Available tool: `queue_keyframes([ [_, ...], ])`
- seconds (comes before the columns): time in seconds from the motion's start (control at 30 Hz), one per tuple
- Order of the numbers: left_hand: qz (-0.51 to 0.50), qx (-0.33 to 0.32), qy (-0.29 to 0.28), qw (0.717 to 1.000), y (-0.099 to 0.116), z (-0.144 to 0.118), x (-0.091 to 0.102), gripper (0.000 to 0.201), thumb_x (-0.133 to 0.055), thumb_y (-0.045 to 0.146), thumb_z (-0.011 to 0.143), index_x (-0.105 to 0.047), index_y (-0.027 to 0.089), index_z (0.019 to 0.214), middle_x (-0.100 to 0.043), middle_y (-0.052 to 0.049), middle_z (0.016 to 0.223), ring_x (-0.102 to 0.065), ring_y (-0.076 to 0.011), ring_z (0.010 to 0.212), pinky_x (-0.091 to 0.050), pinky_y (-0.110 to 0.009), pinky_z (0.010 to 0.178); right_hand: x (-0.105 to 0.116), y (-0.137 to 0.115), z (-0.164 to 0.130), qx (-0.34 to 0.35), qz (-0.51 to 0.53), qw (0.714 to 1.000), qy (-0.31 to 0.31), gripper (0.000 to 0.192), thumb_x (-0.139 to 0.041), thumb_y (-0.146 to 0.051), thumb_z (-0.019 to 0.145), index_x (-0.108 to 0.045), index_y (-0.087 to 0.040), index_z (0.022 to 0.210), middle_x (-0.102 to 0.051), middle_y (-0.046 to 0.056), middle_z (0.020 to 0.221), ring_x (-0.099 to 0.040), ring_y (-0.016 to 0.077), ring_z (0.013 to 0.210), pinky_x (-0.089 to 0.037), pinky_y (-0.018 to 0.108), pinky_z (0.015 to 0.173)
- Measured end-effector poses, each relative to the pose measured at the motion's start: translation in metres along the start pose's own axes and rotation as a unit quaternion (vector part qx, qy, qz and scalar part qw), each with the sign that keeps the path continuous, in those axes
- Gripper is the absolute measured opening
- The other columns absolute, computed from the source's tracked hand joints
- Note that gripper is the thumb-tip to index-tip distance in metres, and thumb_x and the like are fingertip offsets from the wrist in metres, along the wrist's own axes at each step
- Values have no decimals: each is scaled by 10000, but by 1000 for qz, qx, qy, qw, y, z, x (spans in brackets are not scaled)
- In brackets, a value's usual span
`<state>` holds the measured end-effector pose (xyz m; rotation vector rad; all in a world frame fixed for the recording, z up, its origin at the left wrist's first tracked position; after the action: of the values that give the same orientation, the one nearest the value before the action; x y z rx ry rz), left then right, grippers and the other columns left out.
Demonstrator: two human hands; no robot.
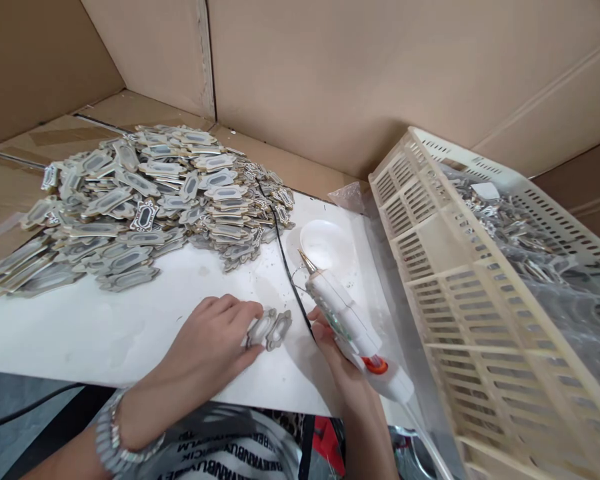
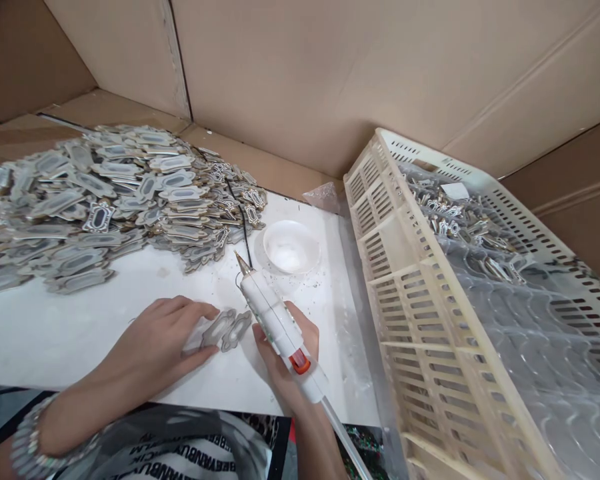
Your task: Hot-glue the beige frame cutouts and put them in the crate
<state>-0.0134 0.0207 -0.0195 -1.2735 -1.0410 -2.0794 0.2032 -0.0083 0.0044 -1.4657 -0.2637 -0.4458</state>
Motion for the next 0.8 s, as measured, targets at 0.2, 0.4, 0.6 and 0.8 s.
queue_keyframes([
  [0.2, 40, -8, 45, 998, -14, 1, 5, 254, -618, 216, 811, -594, 223, 1064, -740, -44, 900, -706, -288, 850, -499, -416, 731, 1, -6, 1, 25, -36, 999, -10, 275, -583, -404, 925, -564, -236, 708, -616, 3, 691, -583, 154, 586, -493, 275, 549],
  [0.4, 52, -42, 105, 992, -14, 2, 11, 220, -518, 228, 936, -609, 212, 1135, -731, -31, 827, -708, -239, 762, -533, -369, 683, -6, 5, -1, 54, -32, 998, -8, 338, -593, -449, 933, -546, -242, 671, -610, 6, 699, -595, 161, 587, -492, 290, 547],
  [0.6, 62, -56, 215, 973, -18, 2, 44, 222, -641, 175, 927, -634, 235, 1140, -758, -17, 976, -722, -198, 864, -578, -335, 818, -6, -3, -4, 85, 11, 995, -51, 266, -590, -350, 943, -647, -236, 710, -711, 57, 825, -663, 195, 672, -569, 325, 634],
  [0.8, 96, -47, 226, 968, -16, 1, 55, 229, -669, 185, 924, -653, 290, 1127, -756, 2, 1001, -714, -217, 910, -590, -389, 818, -7, -5, -2, 126, 36, 986, -106, 218, -554, -235, 934, -729, -230, 805, -743, 78, 923, -713, 223, 815, -578, 332, 685],
])
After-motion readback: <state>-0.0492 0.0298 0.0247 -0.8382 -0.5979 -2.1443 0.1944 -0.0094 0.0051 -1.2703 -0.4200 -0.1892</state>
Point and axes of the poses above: each hand's wrist, its own z-axis towards the middle knuckle, its own x-axis out of the back of the hand, y = z × x, the point moved 1 cm from there along z, towards the middle knuckle
